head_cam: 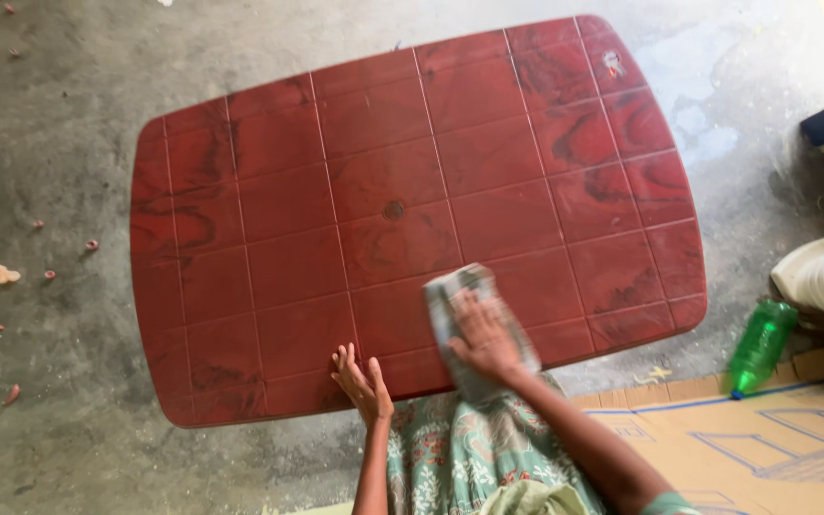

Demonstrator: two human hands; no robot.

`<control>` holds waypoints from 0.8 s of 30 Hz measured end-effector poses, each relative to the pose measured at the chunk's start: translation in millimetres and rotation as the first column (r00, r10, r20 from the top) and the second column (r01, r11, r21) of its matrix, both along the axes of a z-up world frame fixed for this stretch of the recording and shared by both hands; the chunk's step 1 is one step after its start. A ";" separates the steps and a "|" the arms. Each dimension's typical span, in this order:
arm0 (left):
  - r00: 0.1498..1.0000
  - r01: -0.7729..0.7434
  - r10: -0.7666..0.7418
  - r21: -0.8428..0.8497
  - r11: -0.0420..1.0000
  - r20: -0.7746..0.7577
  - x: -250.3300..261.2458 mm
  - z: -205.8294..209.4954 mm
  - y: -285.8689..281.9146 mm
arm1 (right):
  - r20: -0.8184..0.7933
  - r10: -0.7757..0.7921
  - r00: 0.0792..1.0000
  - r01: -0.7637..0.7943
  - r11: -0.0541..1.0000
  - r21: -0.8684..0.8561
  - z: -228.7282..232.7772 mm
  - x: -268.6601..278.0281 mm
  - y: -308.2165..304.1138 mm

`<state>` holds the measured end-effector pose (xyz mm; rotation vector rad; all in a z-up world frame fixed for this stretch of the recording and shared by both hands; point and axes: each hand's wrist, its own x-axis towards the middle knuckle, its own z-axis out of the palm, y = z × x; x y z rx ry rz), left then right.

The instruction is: The person wipes the surface of a red tiled table using a cloth. They move the cloth back and forth across the table, covering different sections systematically.

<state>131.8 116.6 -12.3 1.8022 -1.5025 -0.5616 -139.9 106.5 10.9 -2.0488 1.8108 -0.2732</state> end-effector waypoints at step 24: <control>0.923 -0.166 0.169 -0.038 0.985 0.345 -110.4 -2.9 -22.3 | -0.126 -0.289 0.949 0.246 0.930 -0.274 -18.6 -334.8 -27.0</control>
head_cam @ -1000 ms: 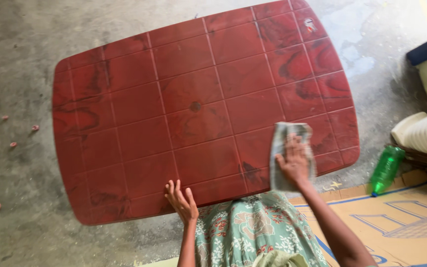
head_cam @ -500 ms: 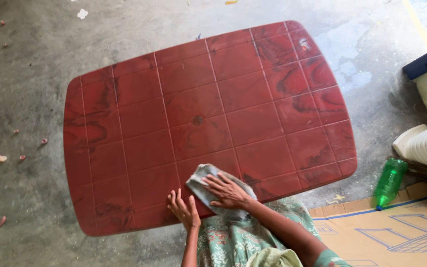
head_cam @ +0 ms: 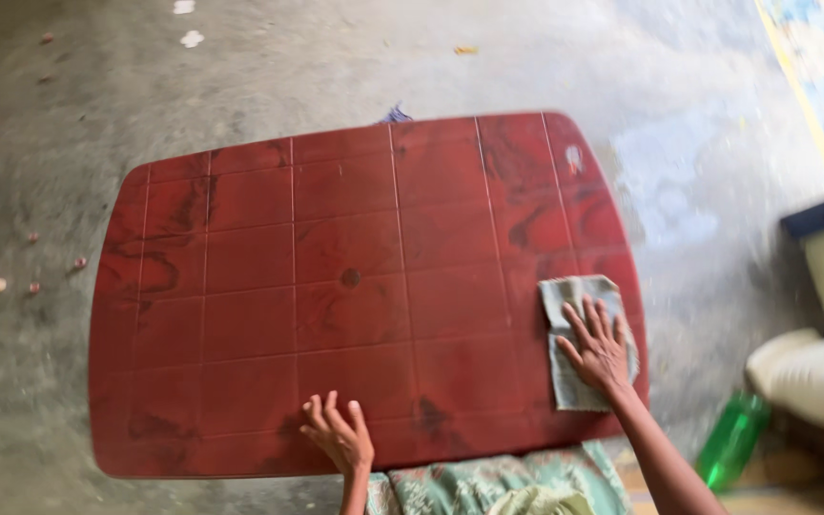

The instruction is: The person wipes the surface of a red tiled table using a cloth. They move the cloth back and forth across the table, covering different sections systematically.

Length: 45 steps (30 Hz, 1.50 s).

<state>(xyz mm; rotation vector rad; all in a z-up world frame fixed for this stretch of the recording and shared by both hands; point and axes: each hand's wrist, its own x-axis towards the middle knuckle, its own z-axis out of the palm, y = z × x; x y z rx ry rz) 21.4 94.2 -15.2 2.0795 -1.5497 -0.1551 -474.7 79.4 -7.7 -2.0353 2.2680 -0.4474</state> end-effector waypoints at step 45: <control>0.960 -0.131 0.182 0.232 0.964 -0.214 -225.2 27.6 0.4 | 0.064 0.279 0.958 -0.281 0.959 0.028 -0.5 63.8 -187.0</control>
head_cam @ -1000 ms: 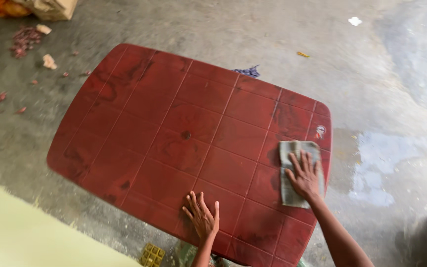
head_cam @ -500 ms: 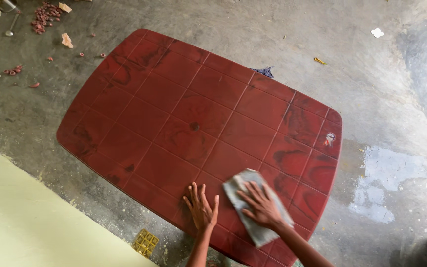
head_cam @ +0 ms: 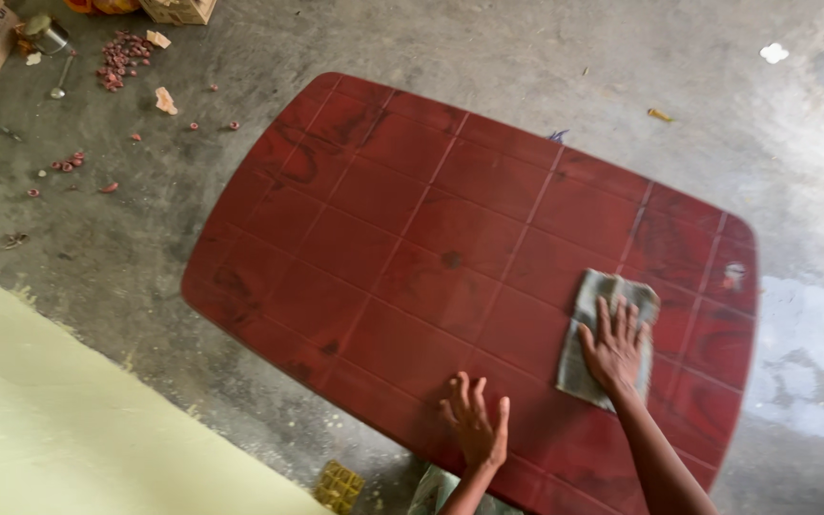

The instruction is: The person wipes the surface of a red tiled table using a cloth. They move the cloth back and forth across the table, covering different sections systematically.

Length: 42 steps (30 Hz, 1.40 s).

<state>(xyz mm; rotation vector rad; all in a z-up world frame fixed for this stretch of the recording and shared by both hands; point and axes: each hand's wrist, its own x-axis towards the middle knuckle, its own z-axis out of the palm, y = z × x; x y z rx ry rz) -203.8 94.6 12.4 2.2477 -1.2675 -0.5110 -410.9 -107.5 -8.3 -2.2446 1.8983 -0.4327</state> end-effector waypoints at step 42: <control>0.504 0.757 -0.714 0.150 0.636 0.486 189.3 -81.9 -241.2 | 0.068 -0.281 0.957 0.284 0.958 -0.039 -15.6 117.3 78.9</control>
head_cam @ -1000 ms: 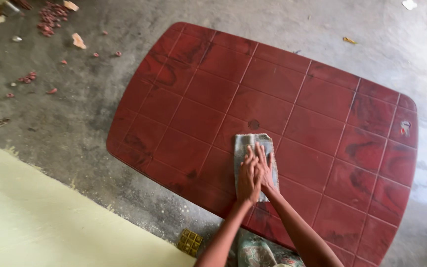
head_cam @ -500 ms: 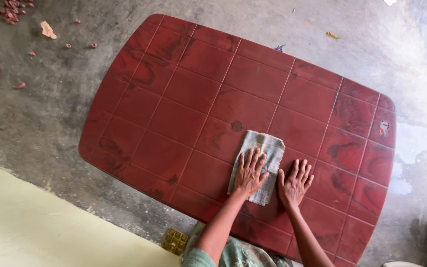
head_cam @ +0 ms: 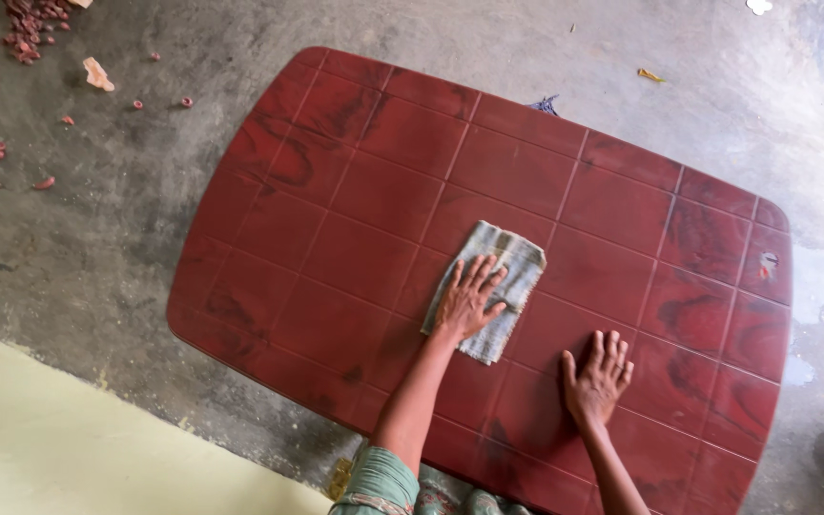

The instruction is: The person wipes the surface of a red tiled table using a cloth. They move the cloth back and forth across the table, covering different sections systematically.

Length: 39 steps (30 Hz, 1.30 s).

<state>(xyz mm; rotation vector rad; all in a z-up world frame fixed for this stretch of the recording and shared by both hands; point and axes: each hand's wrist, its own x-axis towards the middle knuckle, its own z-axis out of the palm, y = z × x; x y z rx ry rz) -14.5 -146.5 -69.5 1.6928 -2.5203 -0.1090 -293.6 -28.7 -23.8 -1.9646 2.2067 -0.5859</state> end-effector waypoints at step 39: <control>0.846 -0.532 0.532 -0.105 0.840 -0.024 502.8 47.1 -4.0 | 0.045 -0.220 0.974 0.219 0.975 0.038 23.9 192.7 -18.1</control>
